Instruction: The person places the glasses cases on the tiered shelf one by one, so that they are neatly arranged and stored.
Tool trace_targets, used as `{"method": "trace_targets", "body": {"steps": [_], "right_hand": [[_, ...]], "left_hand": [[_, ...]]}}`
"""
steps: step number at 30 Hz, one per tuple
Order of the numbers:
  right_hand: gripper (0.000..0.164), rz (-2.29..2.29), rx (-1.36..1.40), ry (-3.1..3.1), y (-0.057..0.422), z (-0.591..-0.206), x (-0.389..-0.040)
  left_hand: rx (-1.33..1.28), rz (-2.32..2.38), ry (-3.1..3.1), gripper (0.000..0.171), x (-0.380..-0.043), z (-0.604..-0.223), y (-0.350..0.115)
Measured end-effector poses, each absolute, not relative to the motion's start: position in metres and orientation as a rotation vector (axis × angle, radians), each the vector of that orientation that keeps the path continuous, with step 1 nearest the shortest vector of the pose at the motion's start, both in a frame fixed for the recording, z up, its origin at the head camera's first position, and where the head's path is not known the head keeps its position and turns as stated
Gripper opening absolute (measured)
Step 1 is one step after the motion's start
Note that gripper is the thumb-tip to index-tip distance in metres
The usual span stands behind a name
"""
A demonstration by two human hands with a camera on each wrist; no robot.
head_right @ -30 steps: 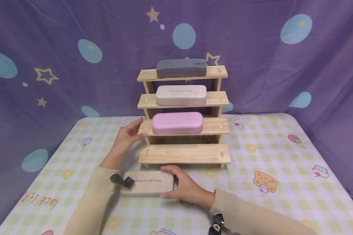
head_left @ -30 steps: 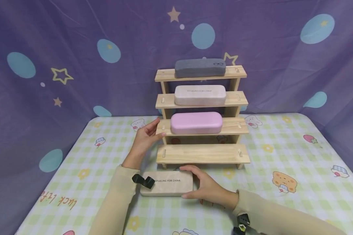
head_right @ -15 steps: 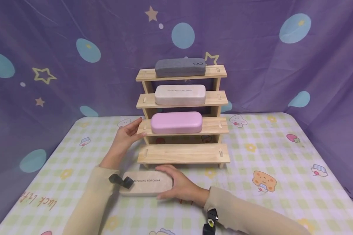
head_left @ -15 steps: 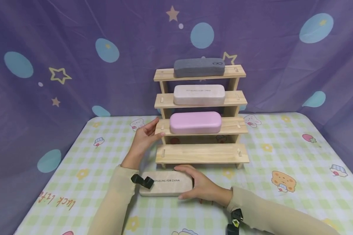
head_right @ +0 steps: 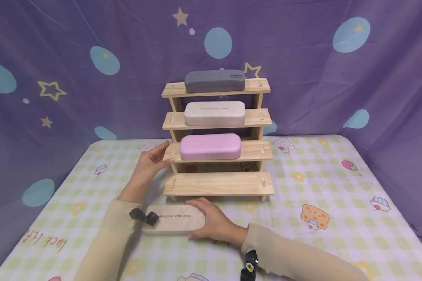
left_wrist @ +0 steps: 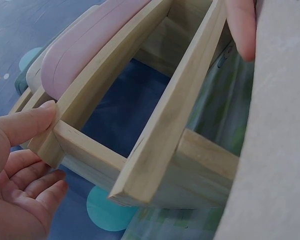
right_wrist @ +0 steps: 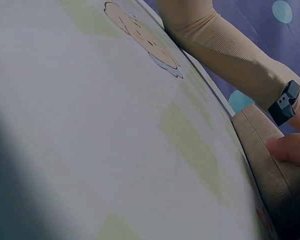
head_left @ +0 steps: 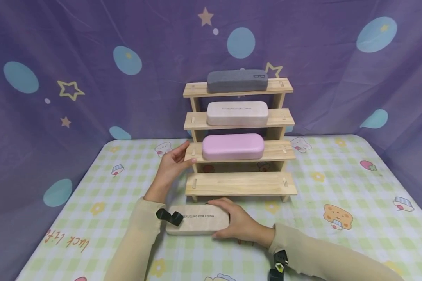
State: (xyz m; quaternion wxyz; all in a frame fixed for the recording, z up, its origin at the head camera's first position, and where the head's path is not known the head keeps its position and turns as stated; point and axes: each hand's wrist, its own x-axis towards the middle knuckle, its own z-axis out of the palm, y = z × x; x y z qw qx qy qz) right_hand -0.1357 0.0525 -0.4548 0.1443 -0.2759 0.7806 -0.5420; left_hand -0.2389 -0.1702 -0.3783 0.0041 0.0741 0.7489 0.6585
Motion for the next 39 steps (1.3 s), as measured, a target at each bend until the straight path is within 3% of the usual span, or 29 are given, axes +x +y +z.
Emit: {"method": "trace_targets", "body": {"steps": [11,28,39], "right_hand": [[0.081,-1.631,-0.703,2.223,0.065,-0.451,-0.127],[0.079,-1.642,-0.726,2.396,0.137,-0.435,-0.121],[0.076,-1.848,-0.860,2.301,0.173,-0.417,-0.147]], "left_hand": [[0.233,2.081,2.341,0.064,-0.238,-0.382,-0.172],[0.221,2.084,2.330,0.065,-0.238,-0.379,-0.170],[0.206,2.088,2.316,0.065,-0.241,-0.379,-0.170]]}}
